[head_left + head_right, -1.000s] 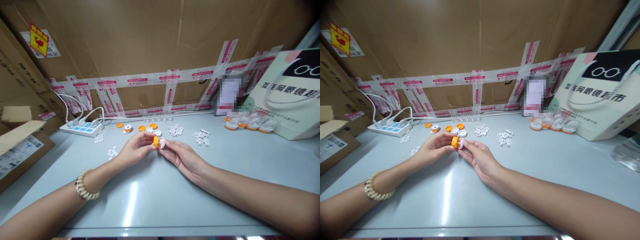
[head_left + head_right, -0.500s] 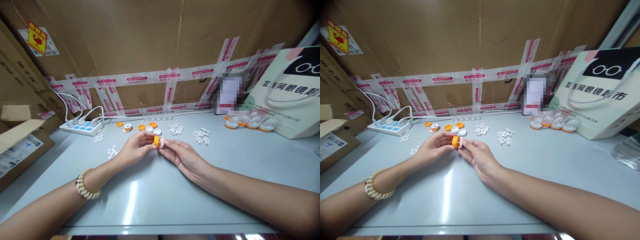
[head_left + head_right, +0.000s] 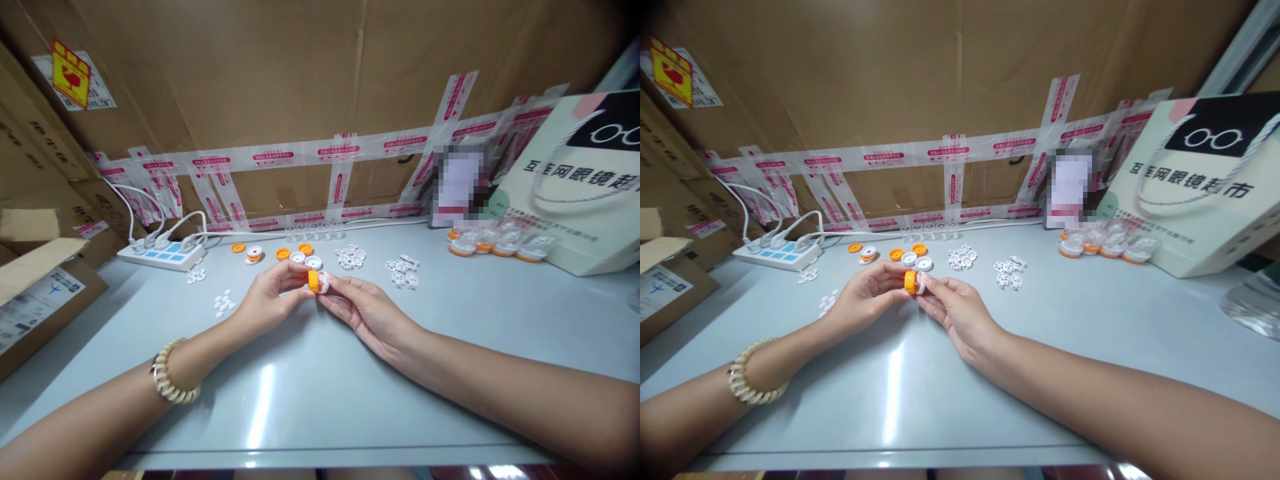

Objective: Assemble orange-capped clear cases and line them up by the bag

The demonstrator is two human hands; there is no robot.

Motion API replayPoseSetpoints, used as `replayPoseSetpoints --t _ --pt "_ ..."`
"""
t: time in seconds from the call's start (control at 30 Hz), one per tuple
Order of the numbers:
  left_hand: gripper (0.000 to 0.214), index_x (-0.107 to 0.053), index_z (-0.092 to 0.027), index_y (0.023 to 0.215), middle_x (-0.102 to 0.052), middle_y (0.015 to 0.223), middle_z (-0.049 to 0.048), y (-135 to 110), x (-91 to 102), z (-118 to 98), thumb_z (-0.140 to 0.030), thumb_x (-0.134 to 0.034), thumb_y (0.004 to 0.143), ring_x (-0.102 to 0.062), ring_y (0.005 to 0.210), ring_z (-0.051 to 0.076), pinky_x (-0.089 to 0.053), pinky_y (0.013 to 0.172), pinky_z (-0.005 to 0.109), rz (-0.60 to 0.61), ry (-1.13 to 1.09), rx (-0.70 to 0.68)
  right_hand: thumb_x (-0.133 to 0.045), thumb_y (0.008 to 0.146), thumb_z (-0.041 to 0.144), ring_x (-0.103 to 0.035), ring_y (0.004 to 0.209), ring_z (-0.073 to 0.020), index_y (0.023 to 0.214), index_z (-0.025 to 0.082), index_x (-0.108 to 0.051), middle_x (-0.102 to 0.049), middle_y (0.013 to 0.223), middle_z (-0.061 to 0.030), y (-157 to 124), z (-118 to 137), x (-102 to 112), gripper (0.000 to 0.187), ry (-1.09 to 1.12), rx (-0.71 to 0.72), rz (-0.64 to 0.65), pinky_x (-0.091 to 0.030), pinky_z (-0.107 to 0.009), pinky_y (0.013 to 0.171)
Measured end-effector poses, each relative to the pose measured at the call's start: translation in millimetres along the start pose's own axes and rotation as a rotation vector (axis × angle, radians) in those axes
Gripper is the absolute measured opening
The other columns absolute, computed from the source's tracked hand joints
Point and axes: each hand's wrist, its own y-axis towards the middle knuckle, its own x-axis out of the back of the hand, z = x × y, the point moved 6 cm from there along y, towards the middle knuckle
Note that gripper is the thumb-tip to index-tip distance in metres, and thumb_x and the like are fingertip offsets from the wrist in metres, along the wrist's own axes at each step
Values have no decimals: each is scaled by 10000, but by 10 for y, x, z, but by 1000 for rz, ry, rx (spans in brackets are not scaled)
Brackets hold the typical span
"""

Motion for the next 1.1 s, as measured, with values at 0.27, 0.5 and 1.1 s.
replayPoseSetpoints --t 0.27,0.5,1.1 --pt "264 -546 -125 955 -656 1016 107 -2 -1 -7 -178 -653 720 -624 970 220 -468 906 395 6 -19 2 -571 806 145 -656 731 -95 792 84 -653 -687 765 -59 23 -25 4 102 44 -25 5 -525 -197 786" --pt "263 -540 -124 964 -651 1033 111 -5 -5 -6 -180 -643 728 -620 986 218 -468 916 389 26 13 -8 -592 788 137 -656 738 -96 801 83 -659 -686 781 -60 -1 -25 -4 87 42 -23 4 -519 -204 802" --pt "221 -547 -135 1001 -642 1066 103 -61 -17 -110 -186 -578 789 -622 984 208 -482 917 374 10 263 -84 -621 758 146 -660 732 -96 724 100 -648 -685 724 -35 -17 -11 -19 64 29 16 30 -525 -209 806"
